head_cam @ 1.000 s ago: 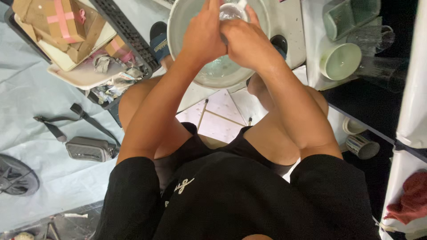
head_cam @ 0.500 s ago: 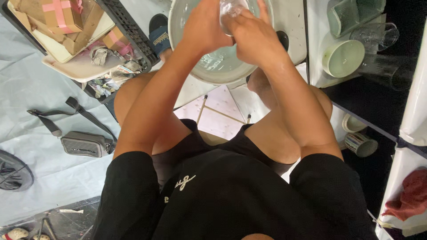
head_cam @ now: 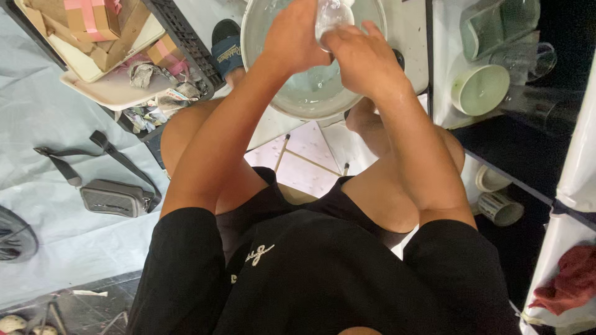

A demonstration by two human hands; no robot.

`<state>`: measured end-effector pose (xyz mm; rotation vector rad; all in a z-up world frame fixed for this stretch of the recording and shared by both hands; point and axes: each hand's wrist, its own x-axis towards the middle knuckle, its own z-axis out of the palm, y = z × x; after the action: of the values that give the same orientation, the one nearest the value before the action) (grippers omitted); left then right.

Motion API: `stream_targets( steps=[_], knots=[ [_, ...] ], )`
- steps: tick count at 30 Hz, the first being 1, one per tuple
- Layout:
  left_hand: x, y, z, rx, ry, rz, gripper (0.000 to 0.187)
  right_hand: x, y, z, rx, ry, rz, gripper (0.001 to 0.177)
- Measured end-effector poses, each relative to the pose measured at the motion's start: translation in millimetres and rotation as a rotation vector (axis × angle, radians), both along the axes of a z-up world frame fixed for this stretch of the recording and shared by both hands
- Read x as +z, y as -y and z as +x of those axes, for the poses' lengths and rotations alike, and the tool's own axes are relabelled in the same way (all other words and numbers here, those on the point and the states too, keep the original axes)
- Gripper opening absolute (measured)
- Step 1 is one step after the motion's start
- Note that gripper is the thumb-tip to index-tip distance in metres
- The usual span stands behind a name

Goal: The person washes several small cups and a rectangular glass container by hand in a white bucket filled with water. They scrub the items, rinse them, and place the cleaned cups on a nearby shelf.

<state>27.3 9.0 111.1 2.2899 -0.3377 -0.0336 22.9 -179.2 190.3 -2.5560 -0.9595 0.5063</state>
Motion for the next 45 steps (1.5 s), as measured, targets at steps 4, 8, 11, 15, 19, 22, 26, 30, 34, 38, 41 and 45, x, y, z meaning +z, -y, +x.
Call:
stream_targets(
  steps=[4, 8, 11, 15, 19, 22, 26, 30, 34, 38, 41, 45],
  knots=[
    [0, 3, -3, -0.005, -0.013, -0.021, 0.085, -9, -4, -1, -0.009, 0.023, 0.096, 0.046],
    [-2, 2, -5, -0.018, 0.025, 0.019, 0.086, -9, -8, 6, -0.058, -0.371, 0.128, 0.037],
    [-5, -2, -2, -0.037, 0.038, 0.047, 0.087, -4, -10, 8, -0.079, -0.467, 0.04, 0.032],
    [-8, -8, 0, -0.053, 0.042, 0.053, 0.087, -3, -6, -9, -0.074, -0.24, 0.038, 0.046],
    [-14, -6, -1, -0.023, 0.008, 0.016, 0.081, -16, -5, -21, -0.07, 0.045, -0.05, 0.06],
    [-17, -3, 0, -0.04, 0.003, 0.051, 0.072, -25, -8, -17, -0.088, 0.041, -0.043, 0.07],
    [-18, -3, 0, -0.08, 0.024, 0.026, 0.068, -16, -15, -12, -0.054, -0.085, 0.052, 0.077],
    [-12, -6, -7, -0.124, 0.156, -0.061, 0.079, 1, -14, -14, -0.109, -0.449, -0.133, 0.053],
    [-4, -5, -5, -0.133, 0.035, 0.036, 0.082, 2, -4, -21, -0.098, -0.286, -0.148, 0.048],
    [-2, -1, -7, -0.156, 0.059, 0.011, 0.084, -17, 1, -32, -0.037, 0.096, -0.149, 0.063],
    [-3, 3, -7, -0.159, 0.053, -0.022, 0.077, -26, -3, -27, -0.02, 0.16, -0.112, 0.067],
    [-7, 1, -8, -0.142, 0.11, 0.008, 0.074, -13, -10, -18, 0.029, 0.019, 0.03, 0.077]
  ],
)
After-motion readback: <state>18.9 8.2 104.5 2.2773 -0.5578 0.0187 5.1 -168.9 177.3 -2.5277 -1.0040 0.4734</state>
